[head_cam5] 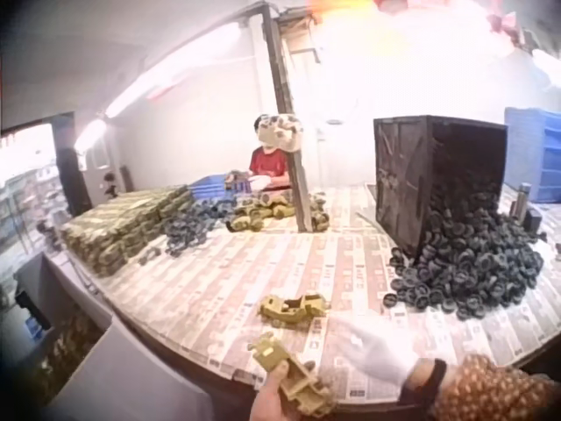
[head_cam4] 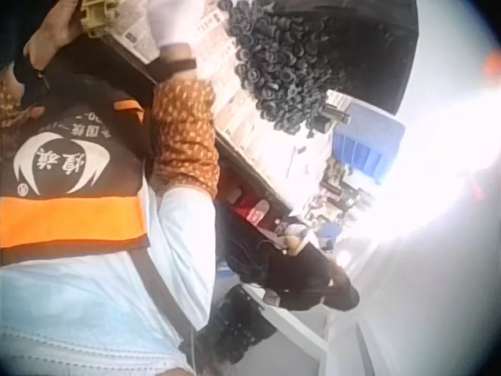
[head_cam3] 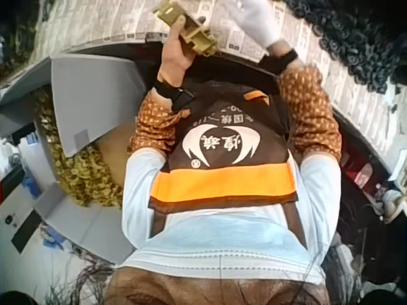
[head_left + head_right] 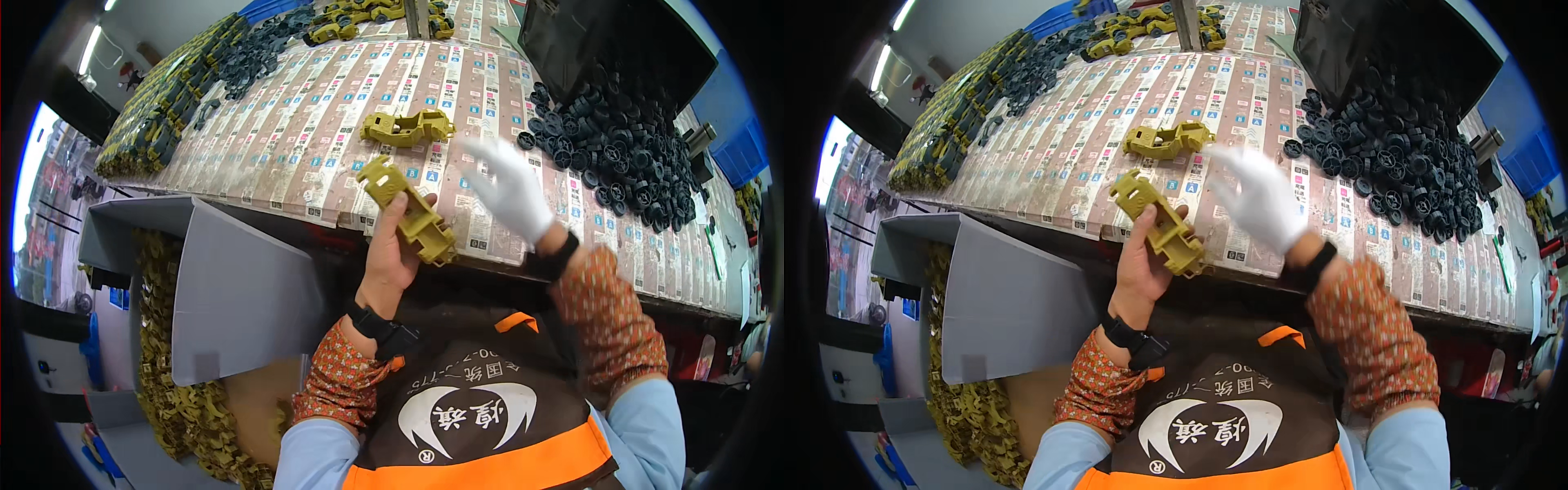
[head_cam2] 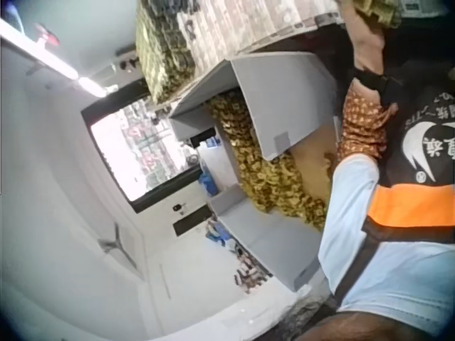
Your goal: The person picks up a toy truck body and attaches black wheels to the axles by hand. After completing a truck, they place it aside, reach into a large bin to retrieve another truck body, and repeat the assembly process.
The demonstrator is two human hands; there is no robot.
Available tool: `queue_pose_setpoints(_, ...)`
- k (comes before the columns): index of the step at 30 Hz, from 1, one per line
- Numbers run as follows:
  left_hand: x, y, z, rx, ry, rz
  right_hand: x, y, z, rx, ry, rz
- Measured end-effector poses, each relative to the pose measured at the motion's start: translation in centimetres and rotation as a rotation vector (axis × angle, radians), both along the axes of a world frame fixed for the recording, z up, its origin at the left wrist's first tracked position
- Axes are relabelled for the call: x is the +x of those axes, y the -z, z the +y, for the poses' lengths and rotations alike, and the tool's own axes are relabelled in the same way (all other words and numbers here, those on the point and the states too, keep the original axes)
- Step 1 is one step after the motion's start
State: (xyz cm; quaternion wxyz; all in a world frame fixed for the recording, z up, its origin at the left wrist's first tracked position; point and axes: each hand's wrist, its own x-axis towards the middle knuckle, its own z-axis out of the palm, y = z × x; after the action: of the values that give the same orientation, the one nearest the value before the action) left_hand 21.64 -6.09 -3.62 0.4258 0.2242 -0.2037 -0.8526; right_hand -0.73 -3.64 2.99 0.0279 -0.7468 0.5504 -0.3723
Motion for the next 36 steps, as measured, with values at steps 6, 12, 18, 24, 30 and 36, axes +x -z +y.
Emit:
queue_pose_setpoints(6, 1.1, -0.5, 0.0, -0.05, -0.065, -0.07, 0.0, 2.0, -10.4, 0.066, 0.195, 0.131)
queue_pose_setpoints(12, 2.1, -1.3, -1.3, -0.086, -0.146, -0.054, 6.3, 1.2, -8.4, 0.337, 0.034, 0.049)
queue_pose_setpoints(18, 1.8, 1.0, -4.3, -0.075, 0.035, -0.068, 0.0, 0.9, -14.3, 0.314, 0.294, 0.234)
queue_pose_setpoints(24, 3.6, 0.2, -3.7, -0.094, -0.029, -0.215, 1.3, 4.6, -16.9, 0.183, 0.264, 0.156)
queue_pose_setpoints(30, 4.1, 1.3, -3.0, -0.115, 0.023, -0.207, -1.2, 0.4, -9.2, 0.194, 0.124, 0.279)
queue_pose_setpoints(36, 3.3, -2.6, -0.8, -0.192, 0.063, -0.236, -4.3, 2.0, 1.5, 0.336, 0.131, 0.475)
